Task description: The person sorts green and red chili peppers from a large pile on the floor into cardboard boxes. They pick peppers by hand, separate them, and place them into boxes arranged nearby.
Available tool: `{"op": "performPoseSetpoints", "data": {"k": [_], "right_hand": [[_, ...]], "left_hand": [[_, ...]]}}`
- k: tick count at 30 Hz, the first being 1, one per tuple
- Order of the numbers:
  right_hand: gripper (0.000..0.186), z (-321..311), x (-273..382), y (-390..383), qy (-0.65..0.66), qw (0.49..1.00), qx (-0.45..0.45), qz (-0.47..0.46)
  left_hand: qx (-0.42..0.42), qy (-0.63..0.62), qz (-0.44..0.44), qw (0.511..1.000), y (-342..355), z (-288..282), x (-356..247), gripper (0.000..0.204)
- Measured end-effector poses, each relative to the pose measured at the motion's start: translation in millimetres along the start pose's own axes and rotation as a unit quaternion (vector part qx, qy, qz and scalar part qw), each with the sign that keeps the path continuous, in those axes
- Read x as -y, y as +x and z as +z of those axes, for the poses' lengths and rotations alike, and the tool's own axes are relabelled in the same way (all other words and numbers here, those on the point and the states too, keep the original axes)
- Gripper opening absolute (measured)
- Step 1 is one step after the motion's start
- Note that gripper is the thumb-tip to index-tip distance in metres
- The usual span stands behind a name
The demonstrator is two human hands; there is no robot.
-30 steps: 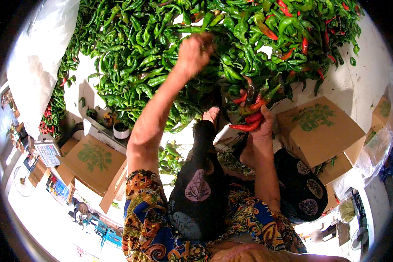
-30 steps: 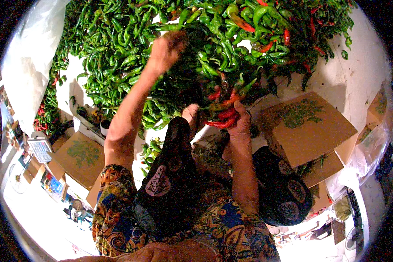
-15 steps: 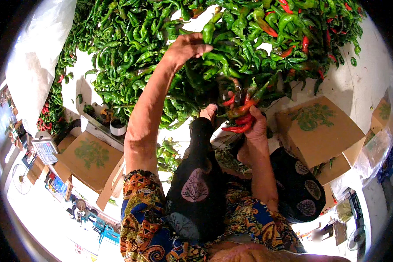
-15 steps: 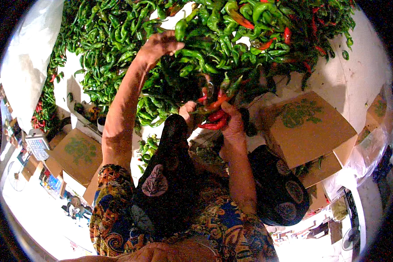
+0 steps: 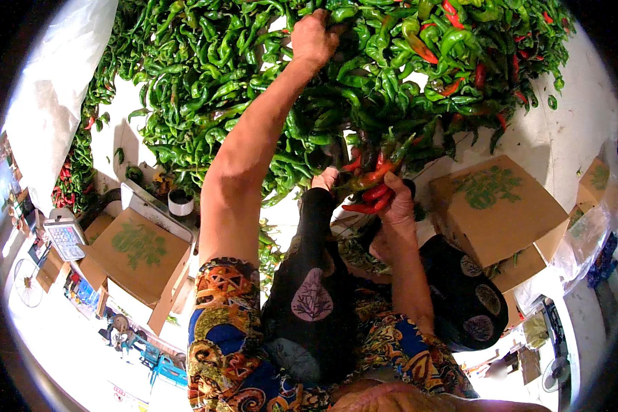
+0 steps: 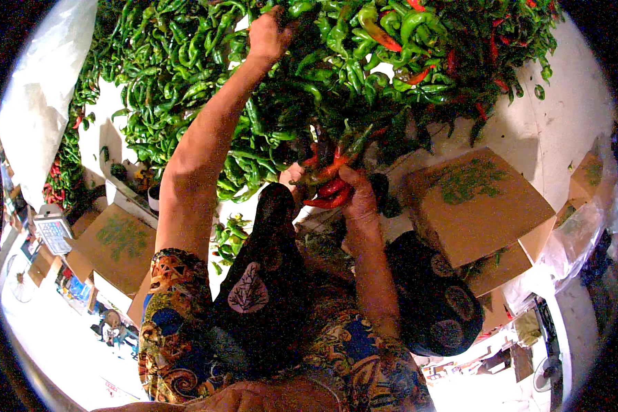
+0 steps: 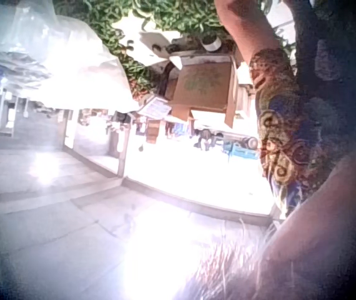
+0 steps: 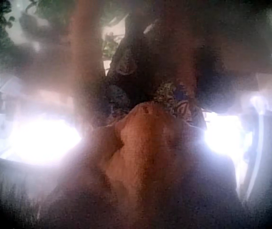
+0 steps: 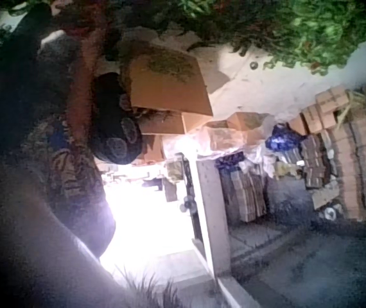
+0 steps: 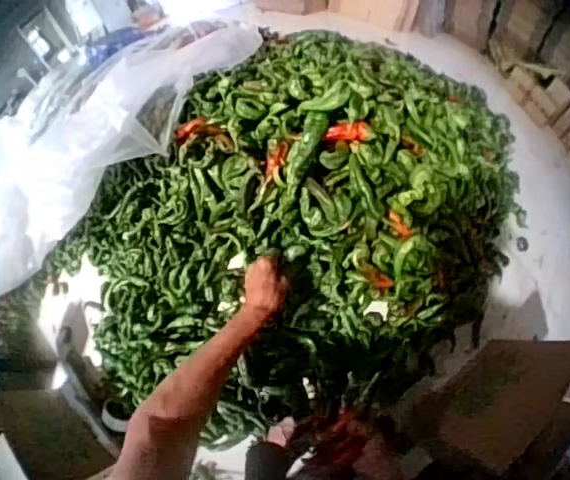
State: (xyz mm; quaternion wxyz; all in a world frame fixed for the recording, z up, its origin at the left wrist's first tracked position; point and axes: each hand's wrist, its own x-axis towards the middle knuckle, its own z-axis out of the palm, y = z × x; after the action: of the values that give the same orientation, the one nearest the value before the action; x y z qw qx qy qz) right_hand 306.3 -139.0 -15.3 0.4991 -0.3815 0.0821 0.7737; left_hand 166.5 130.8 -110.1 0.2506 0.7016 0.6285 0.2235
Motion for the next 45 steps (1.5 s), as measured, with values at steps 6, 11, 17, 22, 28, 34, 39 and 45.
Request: {"op": "performPoseSetpoints", "data": {"k": [6, 11, 17, 22, 28, 34, 39, 45], "right_hand": [[0.066, -24.0, -17.0, -5.6, -0.033, 0.994, -0.062, 0.087], [0.056, 11.1, 13.6, -7.4, 0.056, 0.991, 0.008, 0.119], [0.052, -10.0, -5.7, -0.9, -0.009, 0.998, -0.047, 0.041], [0.046, -25.9, -15.7, -3.8, -0.007, 0.994, -0.102, 0.032], [0.064, -31.1, -8.0, -1.4, 0.022, 0.999, -0.047, 0.015], [0.074, 20.3, -6.3, 5.0, 0.008, 0.993, 0.112, -0.026], [0.078, 18.5, 8.6, -4.3, -0.019, 0.977, 0.210, 0.022], [0.067, 19.8, -3.3, -14.3, -0.076, 0.991, 0.083, -0.071]], "left_hand": [[0.013, 0.186, -0.082, 0.979, 39.4, 39.2, 23.3, 0.021], [-0.039, 0.107, -0.132, 0.985, 21.7, 48.9, -29.6, 0.012], [-0.066, 0.071, -0.270, 0.958, 32.1, 51.6, -27.5, 0.011], [-0.068, 0.050, -0.194, 0.977, 26.1, 47.3, -20.4, 0.021], [0.034, 0.068, -0.031, 0.997, -10.5, -8.9, -2.8, 0.037], [0.215, -0.268, -0.219, 0.913, -143.6, -178.9, 6.6, 0.026], [0.236, -0.215, -0.266, 0.910, -279.9, -244.1, 56.5, 0.028], [0.314, -0.047, -0.434, 0.843, -448.8, -266.8, 119.7, 0.038]]}}
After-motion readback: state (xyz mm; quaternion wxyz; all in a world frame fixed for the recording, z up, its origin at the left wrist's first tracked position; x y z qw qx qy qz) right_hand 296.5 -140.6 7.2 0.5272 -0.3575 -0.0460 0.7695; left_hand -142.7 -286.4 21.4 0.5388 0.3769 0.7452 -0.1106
